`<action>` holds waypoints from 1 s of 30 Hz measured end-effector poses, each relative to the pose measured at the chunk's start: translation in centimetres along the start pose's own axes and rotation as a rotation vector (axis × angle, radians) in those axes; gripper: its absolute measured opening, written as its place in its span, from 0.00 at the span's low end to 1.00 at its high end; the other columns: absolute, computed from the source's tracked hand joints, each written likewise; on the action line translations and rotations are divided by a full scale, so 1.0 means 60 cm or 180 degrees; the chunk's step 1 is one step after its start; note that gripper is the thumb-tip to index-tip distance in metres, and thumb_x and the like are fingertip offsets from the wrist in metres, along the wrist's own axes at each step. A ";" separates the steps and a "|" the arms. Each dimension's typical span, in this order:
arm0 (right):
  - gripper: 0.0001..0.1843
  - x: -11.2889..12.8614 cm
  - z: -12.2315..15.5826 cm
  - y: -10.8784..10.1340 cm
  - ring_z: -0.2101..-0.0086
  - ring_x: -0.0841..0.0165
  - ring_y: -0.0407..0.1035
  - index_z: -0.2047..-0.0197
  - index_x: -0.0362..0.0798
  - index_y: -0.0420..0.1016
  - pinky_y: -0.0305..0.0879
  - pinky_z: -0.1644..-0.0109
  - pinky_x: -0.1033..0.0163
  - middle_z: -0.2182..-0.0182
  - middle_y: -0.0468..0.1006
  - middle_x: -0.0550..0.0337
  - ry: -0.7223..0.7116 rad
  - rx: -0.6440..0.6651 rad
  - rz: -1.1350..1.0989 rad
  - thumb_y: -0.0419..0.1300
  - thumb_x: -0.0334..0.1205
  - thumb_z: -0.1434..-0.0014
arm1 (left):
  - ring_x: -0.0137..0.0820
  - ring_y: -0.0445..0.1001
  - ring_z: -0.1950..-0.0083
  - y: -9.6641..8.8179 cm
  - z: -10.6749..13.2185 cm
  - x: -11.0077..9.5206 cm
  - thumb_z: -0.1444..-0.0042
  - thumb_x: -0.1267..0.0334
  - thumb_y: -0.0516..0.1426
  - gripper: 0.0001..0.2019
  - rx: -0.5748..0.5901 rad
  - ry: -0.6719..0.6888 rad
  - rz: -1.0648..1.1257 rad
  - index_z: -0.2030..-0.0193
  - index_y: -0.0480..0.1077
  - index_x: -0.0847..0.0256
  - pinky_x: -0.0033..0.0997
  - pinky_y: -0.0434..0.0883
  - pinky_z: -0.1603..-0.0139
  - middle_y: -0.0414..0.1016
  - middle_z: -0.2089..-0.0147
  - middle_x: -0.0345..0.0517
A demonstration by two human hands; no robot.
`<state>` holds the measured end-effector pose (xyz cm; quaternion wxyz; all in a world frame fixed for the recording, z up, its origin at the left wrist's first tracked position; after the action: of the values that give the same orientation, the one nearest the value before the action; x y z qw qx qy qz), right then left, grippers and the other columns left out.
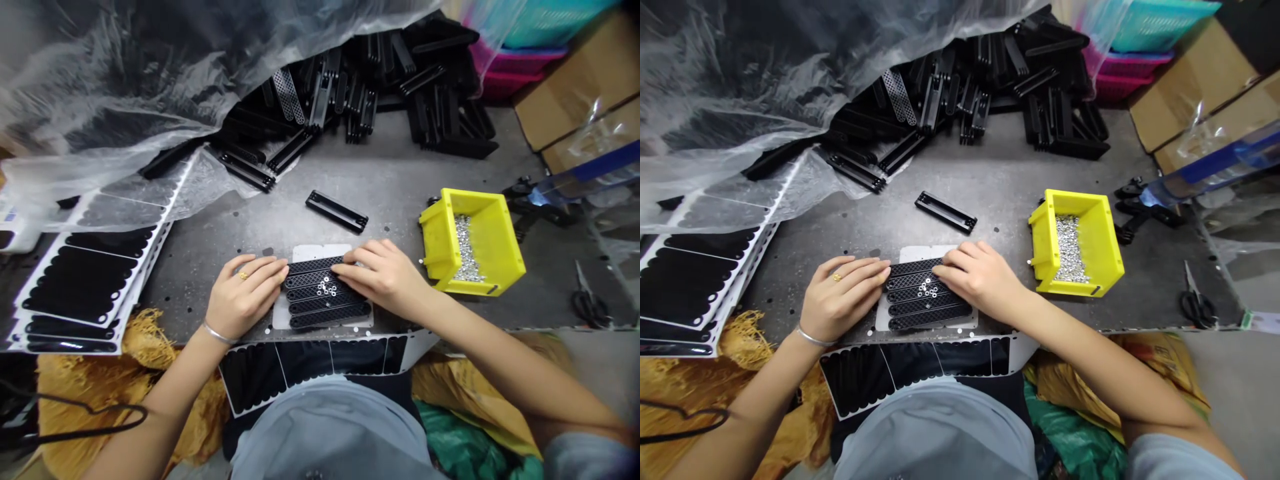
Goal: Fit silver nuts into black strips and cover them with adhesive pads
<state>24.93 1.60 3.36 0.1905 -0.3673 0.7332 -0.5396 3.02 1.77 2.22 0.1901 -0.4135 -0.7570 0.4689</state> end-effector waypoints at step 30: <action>0.09 0.014 0.050 -0.004 0.64 0.65 0.67 0.59 0.47 0.79 0.57 0.60 0.59 0.64 0.80 0.57 0.0630 0.0033 -0.0562 0.58 0.37 0.28 | 0.34 0.77 0.50 0.024 -0.041 -0.032 0.29 0.64 0.56 0.07 0.0491 -0.0123 0.1022 0.52 0.77 0.57 0.37 0.66 0.45 0.84 0.51 0.44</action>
<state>26.47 -1.00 2.64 0.0709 -0.3744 0.7104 -0.5917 6.47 1.92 2.38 0.1294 -0.5041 -0.6466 0.5577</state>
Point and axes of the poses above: each hand's wrist, its own z-axis away from the middle knuckle, its own y-axis out of the palm, x = y × z, the point moved 6 cm from there along -z, towards the middle knuckle
